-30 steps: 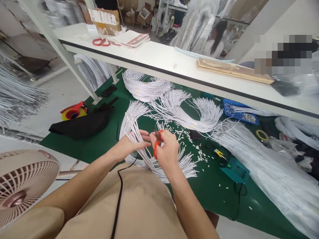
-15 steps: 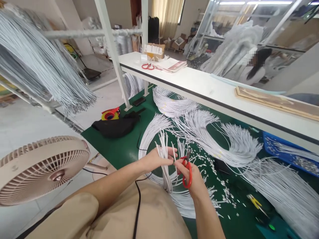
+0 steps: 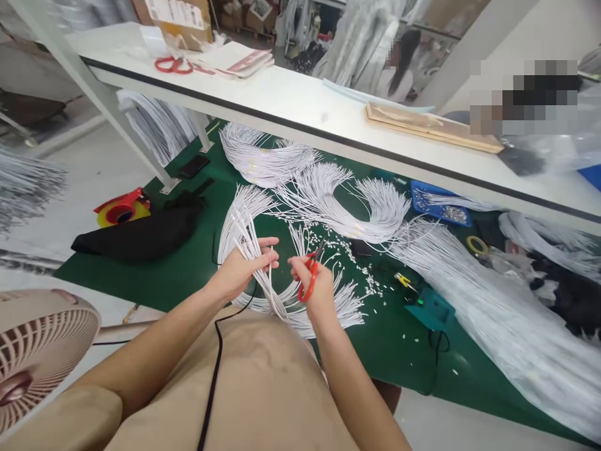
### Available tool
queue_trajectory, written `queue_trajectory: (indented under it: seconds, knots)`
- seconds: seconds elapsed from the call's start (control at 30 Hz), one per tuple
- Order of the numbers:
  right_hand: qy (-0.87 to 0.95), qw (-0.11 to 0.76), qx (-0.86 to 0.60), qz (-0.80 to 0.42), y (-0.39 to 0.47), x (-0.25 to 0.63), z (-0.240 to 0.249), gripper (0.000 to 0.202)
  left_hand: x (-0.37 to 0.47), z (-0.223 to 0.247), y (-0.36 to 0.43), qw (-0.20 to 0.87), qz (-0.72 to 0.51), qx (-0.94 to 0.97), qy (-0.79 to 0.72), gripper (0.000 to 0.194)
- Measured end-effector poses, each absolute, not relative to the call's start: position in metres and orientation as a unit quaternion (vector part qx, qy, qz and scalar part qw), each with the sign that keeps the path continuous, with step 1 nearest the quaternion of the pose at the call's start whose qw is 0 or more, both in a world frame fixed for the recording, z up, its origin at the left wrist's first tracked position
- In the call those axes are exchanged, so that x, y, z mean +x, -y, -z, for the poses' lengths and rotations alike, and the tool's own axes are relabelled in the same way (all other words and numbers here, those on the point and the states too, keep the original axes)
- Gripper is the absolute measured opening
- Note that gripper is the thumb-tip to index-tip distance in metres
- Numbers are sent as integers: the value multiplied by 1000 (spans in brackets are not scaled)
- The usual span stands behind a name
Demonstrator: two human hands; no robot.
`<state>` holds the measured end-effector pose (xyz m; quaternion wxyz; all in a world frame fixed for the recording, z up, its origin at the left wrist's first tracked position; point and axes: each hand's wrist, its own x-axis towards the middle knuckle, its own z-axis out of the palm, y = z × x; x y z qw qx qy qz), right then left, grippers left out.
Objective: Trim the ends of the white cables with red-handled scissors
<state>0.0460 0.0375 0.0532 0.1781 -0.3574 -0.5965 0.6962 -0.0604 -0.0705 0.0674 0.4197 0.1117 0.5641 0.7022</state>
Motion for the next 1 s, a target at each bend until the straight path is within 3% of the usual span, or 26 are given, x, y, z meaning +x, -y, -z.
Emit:
queue_trajectory:
  seconds: [0.07,0.23,0.47,0.7,0.8,1.0]
  knots:
    - [577,184,-335,-722,-48,44,-60,26,-58,-70,69,435,-695,126,-558,52]
    - [585,86,-230,-773,-55,39,-71,23,-57,-72,68,466,-673,151,-554,61]
    - [579,126,-236,-770,-52,35,-74,17,-57,-68,72,483,-653,179,-556,44]
    - [596,84,-212,-770,-50,39,-75,21,-51,-66,75,448,-673,176,-561,40]
    - [686,96,-221,-687,-56,46,-73,20,-52,-67,75,451,-668,167,-567,38]
    - [896,33,-252,-365,-65,56,-69,23,-53,-67,74,443,-643,170,-601,28]
